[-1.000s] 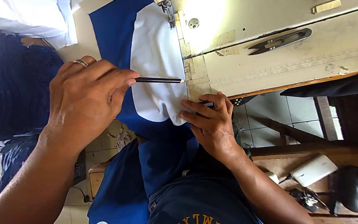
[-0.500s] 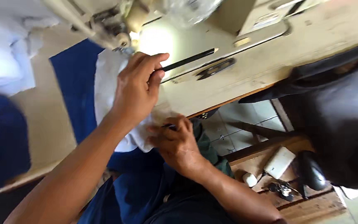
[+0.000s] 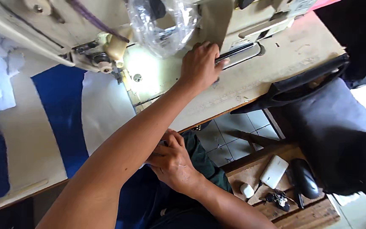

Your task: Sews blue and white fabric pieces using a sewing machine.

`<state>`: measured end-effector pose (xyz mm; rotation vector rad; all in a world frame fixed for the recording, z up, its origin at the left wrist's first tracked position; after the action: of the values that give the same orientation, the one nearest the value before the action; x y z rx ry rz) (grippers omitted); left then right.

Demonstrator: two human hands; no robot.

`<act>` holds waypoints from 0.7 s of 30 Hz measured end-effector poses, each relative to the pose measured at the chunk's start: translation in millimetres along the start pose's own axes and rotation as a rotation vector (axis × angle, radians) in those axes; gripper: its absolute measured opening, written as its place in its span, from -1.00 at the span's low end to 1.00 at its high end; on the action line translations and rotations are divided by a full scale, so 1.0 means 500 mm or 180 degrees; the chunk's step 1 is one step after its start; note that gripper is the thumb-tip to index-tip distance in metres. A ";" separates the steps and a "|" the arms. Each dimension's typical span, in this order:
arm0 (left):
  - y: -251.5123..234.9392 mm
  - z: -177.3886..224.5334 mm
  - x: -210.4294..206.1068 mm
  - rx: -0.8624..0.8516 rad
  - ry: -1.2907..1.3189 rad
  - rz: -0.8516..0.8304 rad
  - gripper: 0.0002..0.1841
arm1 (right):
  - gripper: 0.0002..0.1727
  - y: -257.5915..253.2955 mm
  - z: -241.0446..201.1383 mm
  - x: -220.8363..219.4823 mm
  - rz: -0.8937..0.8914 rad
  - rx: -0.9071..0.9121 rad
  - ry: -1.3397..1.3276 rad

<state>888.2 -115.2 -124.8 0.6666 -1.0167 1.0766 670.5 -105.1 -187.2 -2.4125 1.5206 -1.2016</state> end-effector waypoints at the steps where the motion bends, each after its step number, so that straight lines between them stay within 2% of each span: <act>1: 0.021 -0.003 0.010 -0.0003 0.0036 -0.0028 -0.55 | -0.81 0.000 0.000 0.002 -0.0007 -0.0009 0.0021; 5: 0.218 -0.071 0.065 0.0165 -0.0108 0.0245 -0.61 | -0.75 0.000 0.002 -0.009 -0.0075 -0.0019 0.0050; 8: 0.362 -0.183 0.109 0.0652 -0.0288 0.0669 -0.65 | -0.73 0.001 0.003 -0.011 -0.0128 -0.0033 0.0056; 10: 0.414 -0.255 0.125 0.0805 -0.0312 0.0988 -0.69 | -0.70 0.005 0.004 -0.011 -0.0175 -0.0024 0.0085; 13: 0.429 -0.324 0.115 0.0507 -0.0085 0.1300 -0.73 | -0.68 0.007 0.003 -0.011 -0.0237 -0.0011 0.0168; 17: 0.418 -0.352 0.093 0.0162 -0.0027 0.1024 -0.65 | -0.68 0.004 -0.006 -0.005 -0.0342 -0.0027 0.0281; 21: 0.419 -0.355 0.093 0.0135 -0.0201 0.0930 -0.65 | -0.69 -0.002 -0.021 -0.001 -0.0433 -0.0053 0.0378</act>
<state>758.7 128.6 -160.8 0.6006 -1.1732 1.3408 664.6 -100.5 -179.4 -2.5343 1.4201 -1.3859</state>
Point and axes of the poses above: each hand's wrist, its own y-axis away from the middle knuckle, its own x-axis out of the back of the hand, z = x × y, the point moved 2 cm from there along -y, towards the middle knuckle, and after that the axes turned 8 degrees about -z, right-handed, at the moved point
